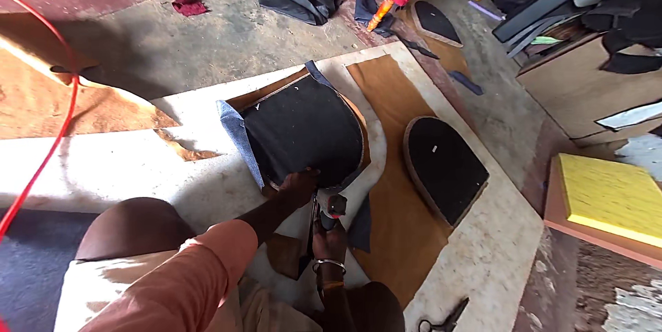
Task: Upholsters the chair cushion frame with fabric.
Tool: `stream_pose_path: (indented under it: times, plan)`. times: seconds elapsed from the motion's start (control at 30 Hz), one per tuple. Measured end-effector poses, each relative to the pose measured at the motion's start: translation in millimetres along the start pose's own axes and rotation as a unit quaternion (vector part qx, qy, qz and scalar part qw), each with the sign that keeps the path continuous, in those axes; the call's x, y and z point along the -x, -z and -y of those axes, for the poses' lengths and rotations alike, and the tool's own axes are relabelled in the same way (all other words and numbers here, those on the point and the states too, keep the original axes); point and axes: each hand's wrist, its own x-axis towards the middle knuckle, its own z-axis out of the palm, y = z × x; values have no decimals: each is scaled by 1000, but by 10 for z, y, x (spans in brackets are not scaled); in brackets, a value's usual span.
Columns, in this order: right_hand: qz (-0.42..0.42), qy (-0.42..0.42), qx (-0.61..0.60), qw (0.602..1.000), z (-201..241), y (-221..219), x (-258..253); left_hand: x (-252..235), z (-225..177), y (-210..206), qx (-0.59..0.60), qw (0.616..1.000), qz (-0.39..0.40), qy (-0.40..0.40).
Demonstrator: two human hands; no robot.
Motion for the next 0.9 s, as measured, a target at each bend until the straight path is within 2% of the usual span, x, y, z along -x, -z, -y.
stream_pose_path:
  times: [0.1, 0.2, 0.3, 0.37, 0.53, 0.77, 0.9]
  plan:
    - [-1, -6, 16, 1000, 25, 4, 6, 23, 4, -37, 15, 999, -27, 10]
    - [-24, 0, -11, 1000, -21, 67, 113, 96, 123, 38, 10, 1000, -2, -14]
    - [-10, 3, -32, 999, -24, 82, 171, 156, 232, 120, 1, 999, 16, -43]
    - [8, 2, -33, 999, 32, 33, 143, 111, 247, 61, 7, 998, -17, -57]
    - [20, -9, 12, 1000, 164, -70, 55, 70, 166, -19, 23, 998, -58, -30]
    - [3, 11, -42, 999, 53, 36, 203, 273, 322, 144, -6, 1000, 19, -13]
    - [30, 16, -10, 999, 169, -78, 139, 147, 321, -18, -4, 998, -50, -25]
